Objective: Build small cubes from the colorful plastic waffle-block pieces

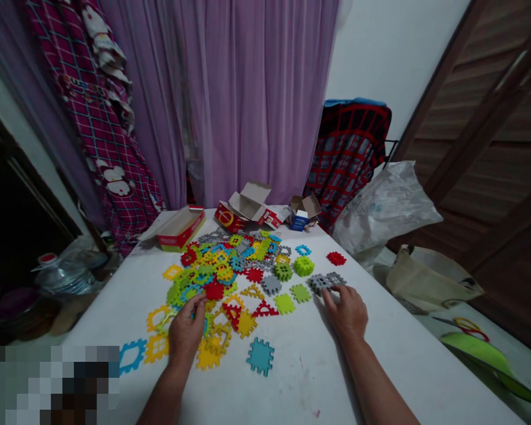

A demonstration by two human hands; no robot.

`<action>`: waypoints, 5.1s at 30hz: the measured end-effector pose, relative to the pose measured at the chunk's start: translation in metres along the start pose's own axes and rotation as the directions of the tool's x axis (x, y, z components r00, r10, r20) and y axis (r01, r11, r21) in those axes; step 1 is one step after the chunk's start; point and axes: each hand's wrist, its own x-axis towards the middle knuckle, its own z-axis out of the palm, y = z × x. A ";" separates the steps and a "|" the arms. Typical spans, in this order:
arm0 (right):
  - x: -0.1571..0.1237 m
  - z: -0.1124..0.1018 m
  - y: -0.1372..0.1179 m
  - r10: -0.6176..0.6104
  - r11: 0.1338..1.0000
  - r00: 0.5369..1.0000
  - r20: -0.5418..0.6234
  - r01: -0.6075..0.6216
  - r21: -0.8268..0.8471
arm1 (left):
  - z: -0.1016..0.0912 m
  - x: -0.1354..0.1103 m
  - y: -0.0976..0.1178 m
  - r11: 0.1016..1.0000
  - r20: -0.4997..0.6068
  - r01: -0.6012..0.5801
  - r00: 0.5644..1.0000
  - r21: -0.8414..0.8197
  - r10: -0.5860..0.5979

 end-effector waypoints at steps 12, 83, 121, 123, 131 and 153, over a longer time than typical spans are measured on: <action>-0.013 -0.007 -0.068 -0.382 0.880 0.916 -0.120 0.401 0.253 | 0.002 -0.002 0.000 1.000 0.005 0.013 1.000 -0.027 -0.013; 0.076 -0.001 0.036 0.209 0.306 0.703 0.679 -0.707 0.638 | -0.003 0.002 -0.002 0.995 0.021 0.042 0.999 0.089 -0.044; 0.092 -0.018 0.036 0.011 0.312 0.639 0.769 -0.733 0.604 | -0.011 0.007 0.011 0.953 0.017 0.125 0.991 0.275 -0.135; 0.085 -0.024 0.041 -0.047 0.314 0.618 0.785 -0.737 0.599 | -0.010 0.005 0.010 0.963 0.021 0.096 0.994 0.253 -0.105; 0.049 -0.027 -0.012 -0.467 0.464 0.372 0.802 -0.669 0.581 | 0.001 0.002 -0.007 0.990 0.028 -0.083 0.996 0.115 0.080; 0.123 0.125 -0.266 -0.441 0.896 0.667 0.601 0.283 0.343 | 0.006 -0.010 -0.002 0.969 -0.083 -0.245 0.966 0.021 0.246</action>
